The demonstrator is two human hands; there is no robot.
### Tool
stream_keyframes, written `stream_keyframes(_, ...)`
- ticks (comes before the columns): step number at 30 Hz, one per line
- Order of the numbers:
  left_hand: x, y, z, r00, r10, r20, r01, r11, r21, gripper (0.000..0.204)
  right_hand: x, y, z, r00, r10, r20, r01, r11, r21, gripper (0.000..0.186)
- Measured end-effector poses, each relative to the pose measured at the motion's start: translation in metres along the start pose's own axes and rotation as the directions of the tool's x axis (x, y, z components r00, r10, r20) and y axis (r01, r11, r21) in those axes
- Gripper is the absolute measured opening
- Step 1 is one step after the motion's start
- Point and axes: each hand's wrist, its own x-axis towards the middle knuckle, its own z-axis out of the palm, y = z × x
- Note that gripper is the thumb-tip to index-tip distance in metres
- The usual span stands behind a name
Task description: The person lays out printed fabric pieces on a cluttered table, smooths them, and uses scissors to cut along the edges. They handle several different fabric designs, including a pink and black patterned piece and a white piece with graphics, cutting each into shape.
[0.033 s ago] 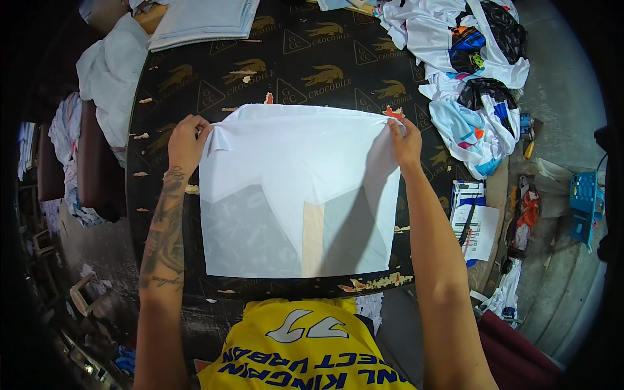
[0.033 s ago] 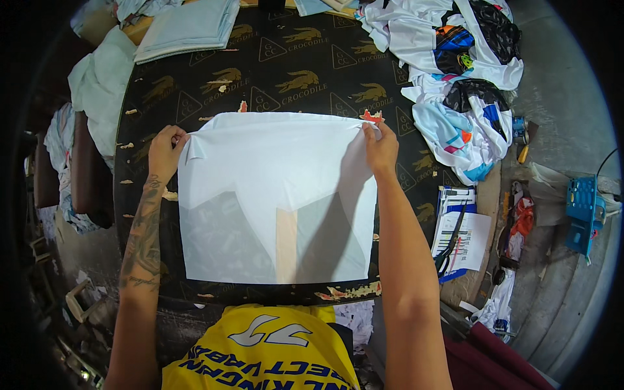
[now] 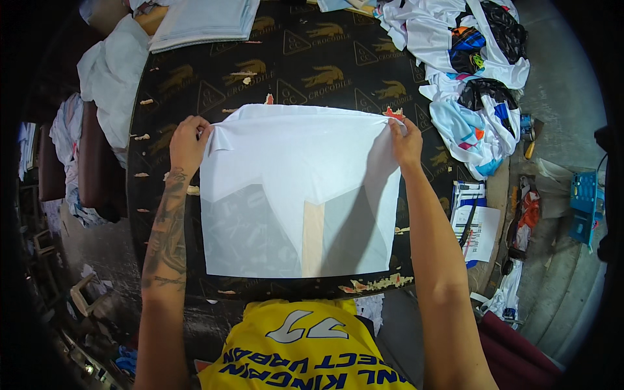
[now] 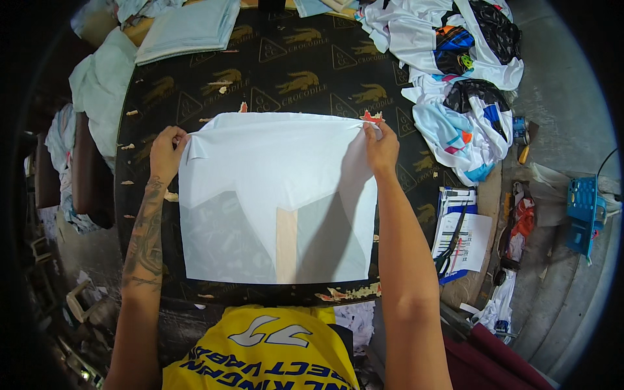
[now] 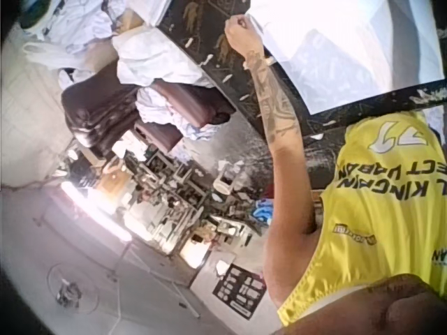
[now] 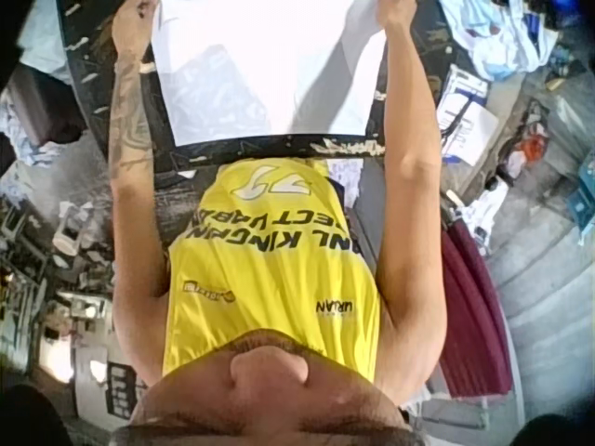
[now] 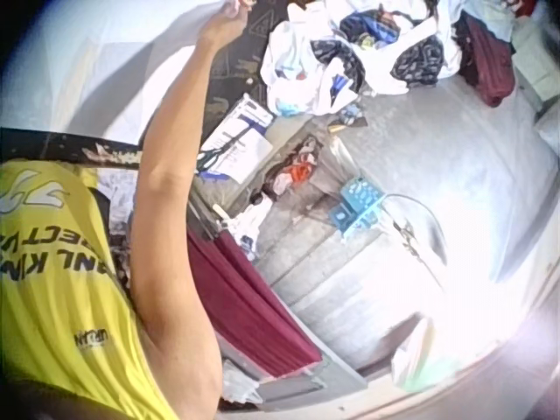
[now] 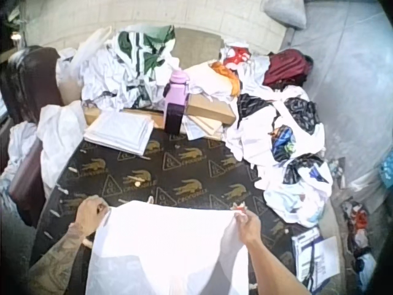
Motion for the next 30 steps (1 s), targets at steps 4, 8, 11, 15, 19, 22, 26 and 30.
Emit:
stream_keyframes(4,0.003,0.006,0.002,0.991,-0.127,-0.049,0.132,0.985,0.113,0.012,0.007,-0.002,0.002,0.993,-0.113,0.021,0.115,0.991,-0.07,0.045)
stream_keyframes(8,0.019,0.013,0.006,1.0,-0.019,-0.018,0.022,0.986,0.163,0.011,0.014,-0.004,0.004,0.999,0.054,-0.009,-0.053,0.999,0.011,0.04)
stream_keyframes(11,0.034,0.014,0.007,0.983,-0.132,0.129,0.104,0.974,0.203,0.018,0.019,-0.008,0.005,0.995,0.086,0.04,-0.087,0.996,0.012,0.045)
stream_keyframes(15,0.009,0.032,0.009,0.994,-0.018,-0.109,0.041,0.976,0.214,0.044,-0.019,0.006,-0.022,0.947,-0.316,-0.06,0.309,0.946,-0.102,0.033)
stream_keyframes(19,-0.092,0.104,0.028,1.0,0.013,0.016,-0.013,1.0,-0.007,0.049,-0.144,0.057,-0.083,0.957,-0.16,0.24,0.213,0.954,-0.212,0.029)
stream_keyframes(22,-0.186,0.179,0.057,0.934,0.151,0.325,-0.097,0.98,-0.176,0.038,-0.245,0.093,-0.111,0.991,0.037,0.126,-0.015,0.986,-0.168,0.033)
stream_keyframes(26,-0.258,0.207,0.057,0.897,0.217,0.385,-0.163,0.972,-0.168,0.028,-0.306,0.115,-0.107,0.977,0.031,0.209,0.038,0.947,-0.318,0.03)
stream_keyframes(30,-0.278,0.145,0.015,0.995,-0.102,-0.003,0.101,0.99,0.093,0.033,-0.291,0.137,-0.115,0.957,0.177,0.228,-0.207,0.972,0.115,0.023)
